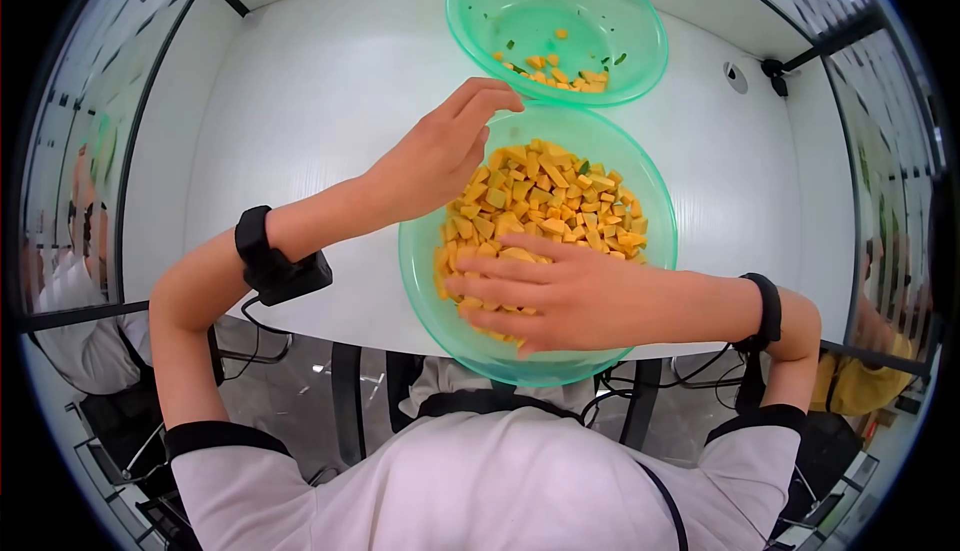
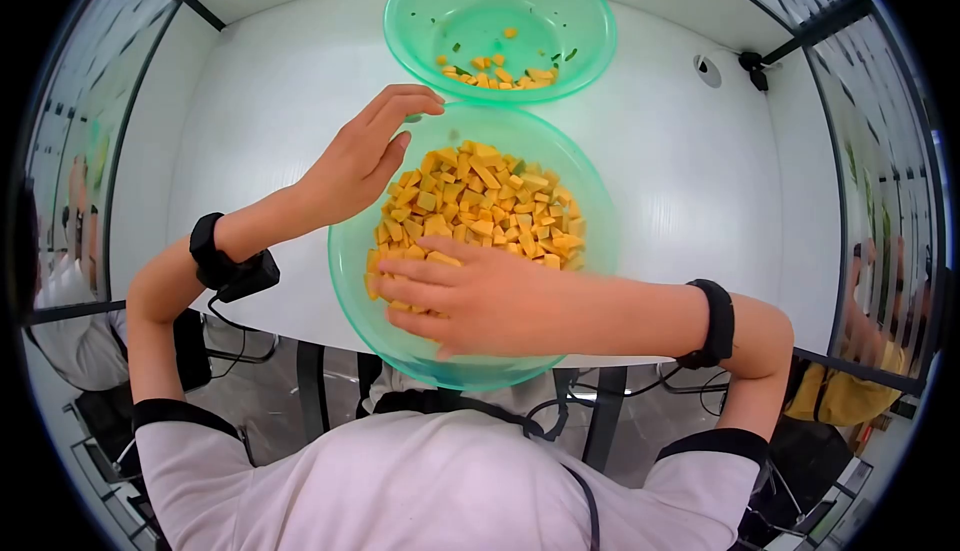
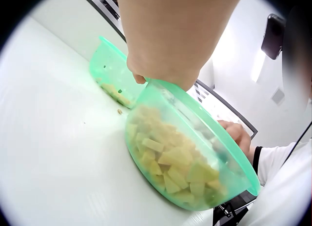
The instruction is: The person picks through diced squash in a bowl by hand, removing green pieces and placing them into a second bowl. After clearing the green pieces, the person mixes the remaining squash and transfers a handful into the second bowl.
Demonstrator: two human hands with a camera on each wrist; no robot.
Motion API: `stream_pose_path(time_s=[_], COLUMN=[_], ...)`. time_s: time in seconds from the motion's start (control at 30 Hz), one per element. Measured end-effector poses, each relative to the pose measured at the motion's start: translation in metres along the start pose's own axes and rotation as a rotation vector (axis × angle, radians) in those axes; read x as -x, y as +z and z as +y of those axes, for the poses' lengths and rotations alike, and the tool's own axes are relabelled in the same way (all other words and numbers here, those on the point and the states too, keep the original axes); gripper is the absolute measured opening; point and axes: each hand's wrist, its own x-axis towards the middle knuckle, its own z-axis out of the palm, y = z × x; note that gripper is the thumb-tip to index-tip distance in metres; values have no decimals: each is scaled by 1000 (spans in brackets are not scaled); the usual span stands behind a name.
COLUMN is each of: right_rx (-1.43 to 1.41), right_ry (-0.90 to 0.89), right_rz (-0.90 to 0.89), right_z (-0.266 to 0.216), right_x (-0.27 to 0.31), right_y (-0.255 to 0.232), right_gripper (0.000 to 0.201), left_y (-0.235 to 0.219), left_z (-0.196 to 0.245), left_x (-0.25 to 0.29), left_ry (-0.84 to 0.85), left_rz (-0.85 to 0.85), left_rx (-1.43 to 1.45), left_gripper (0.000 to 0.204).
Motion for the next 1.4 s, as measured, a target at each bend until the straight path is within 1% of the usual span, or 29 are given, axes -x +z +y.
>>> stream_pose_path(time_s=[0.1, 0.2, 0.23, 0.33, 0.37, 0.47, 0.5, 0.6, 0.7, 0.8, 0.83, 0.93, 1.0, 1.03, 1.13, 1.17, 1.23, 1.27, 1.3, 1.33, 1.37, 1.4], right_rx=[3, 32, 83, 103, 149, 169, 154, 13, -30, -40, -10, -163, -267, -318, -283, -233, -132, -66, 0, 68, 119, 118], right_ry=[35, 140, 215, 309, 310, 418, 421, 520, 467, 380, 353, 446, 424, 411, 401, 434, 499, 584, 668, 751, 804, 834], right_rz=[-38, -46, -89, -83, -72, 16, -22, -129, -152, -193, -190, -290, -351, -381, -307, -252, -141, -142, -142, -142, -77, -92], right_z=[3, 25, 28, 33, 36, 44, 46, 33, 26, 18, 13, 0, -2, -2, -4, -3, 1, 2, 2, 3, 5, 7], right_x=[-3, 0, 0, 12, 17, 33, 39, 46, 47, 55, 56, 56, 68, 71, 73, 75, 77, 76, 72, 70, 70, 71], right_y=[10, 3, 1, -11, -17, -20, -21, -24, -40, -47, -52, -74, -75, -75, -77, -76, -74, -75, -78, -79, -75, -73], right_gripper=[66, 70, 74, 70, 74, 77, 78, 75, 70, 65, 57, 49, 47, 47, 43, 39, 31, 23, 17, 14, 15, 15], left_y=[0, -3, -3, -3, -3, -2, -2, -1, -3, -4, -4, -3, -4, -4, -2, -3, 0, 3, 10, 18, 23, 27], left_z=[0, 2, 2, 2, 1, 1, 1, 0, -1, 1, 1, 1, 2, 1, 6, 9, 14, 17, 21, 25, 32, 37], left_x=[0, 1, 2, 2, 2, 0, 1, 1, 1, 1, 1, 1, 1, 1, -1, -2, -2, -2, 2, 5, 8, 10], left_ry=[-10, -69, -77, -84, -71, -58, -59, -43, -38, -73, -58, -41, -57, -39, 175, 249, 387, 456, 456, 444, 429, 412], left_rz=[-9, -55, -59, -59, -54, -51, -53, -34, -64, -87, -81, -72, -81, -73, 6, -15, -132, -190, -229, -283, -358, -432], left_rx=[-3, 8, 12, 18, 15, 1, -5, -12, -33, -9, -20, -44, -55, -73, -355, -443, -450, -454, -402, -422, -381, -341], left_gripper=[34, 37, 37, 37, 38, 38, 39, 39, 42, 43, 43, 43, 43, 41, 39, 40, 41, 41, 43, 43, 48, 54])
